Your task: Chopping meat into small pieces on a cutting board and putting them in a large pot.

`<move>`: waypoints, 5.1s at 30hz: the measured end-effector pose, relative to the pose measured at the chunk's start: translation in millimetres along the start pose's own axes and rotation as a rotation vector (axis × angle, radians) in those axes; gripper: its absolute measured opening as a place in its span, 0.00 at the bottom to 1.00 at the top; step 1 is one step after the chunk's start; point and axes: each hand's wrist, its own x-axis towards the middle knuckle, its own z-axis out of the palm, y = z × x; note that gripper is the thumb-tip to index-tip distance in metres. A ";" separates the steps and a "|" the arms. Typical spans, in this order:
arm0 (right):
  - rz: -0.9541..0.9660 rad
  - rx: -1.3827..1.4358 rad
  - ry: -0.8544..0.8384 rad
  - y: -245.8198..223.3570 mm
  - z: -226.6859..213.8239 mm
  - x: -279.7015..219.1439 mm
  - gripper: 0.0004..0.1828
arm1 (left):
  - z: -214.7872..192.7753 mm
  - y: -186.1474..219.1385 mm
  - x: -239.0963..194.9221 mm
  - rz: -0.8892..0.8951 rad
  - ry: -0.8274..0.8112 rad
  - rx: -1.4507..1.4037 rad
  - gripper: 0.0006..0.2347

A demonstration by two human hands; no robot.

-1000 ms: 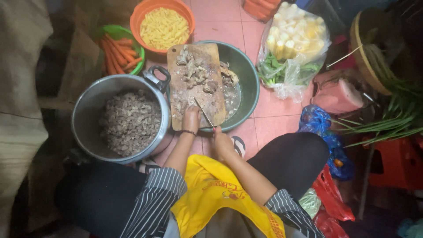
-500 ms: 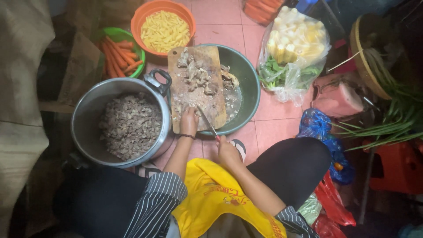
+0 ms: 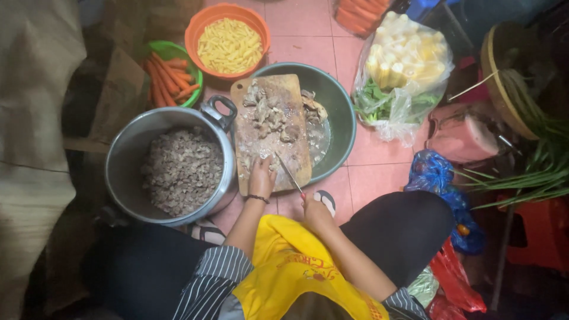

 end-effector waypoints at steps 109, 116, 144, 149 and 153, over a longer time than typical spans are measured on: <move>0.084 -0.056 -0.092 -60.8 5.0 20.8 0.29 | 25.6 -56.9 29.9 -0.172 0.096 0.128 0.05; 0.099 -0.023 -0.077 -65.8 15.8 29.9 0.22 | 2.2 -40.7 27.2 -0.245 0.019 0.118 0.07; 0.036 -0.121 -0.048 -30.0 14.0 33.7 0.16 | 20.7 -44.8 26.6 -0.103 0.138 0.080 0.06; 0.028 -0.101 -0.029 -28.5 16.1 33.4 0.15 | 3.4 -26.5 23.4 -0.153 0.089 0.036 0.11; 0.029 -0.097 -0.015 -23.7 22.7 37.8 0.15 | -4.8 -17.7 22.2 -0.177 0.074 0.041 0.13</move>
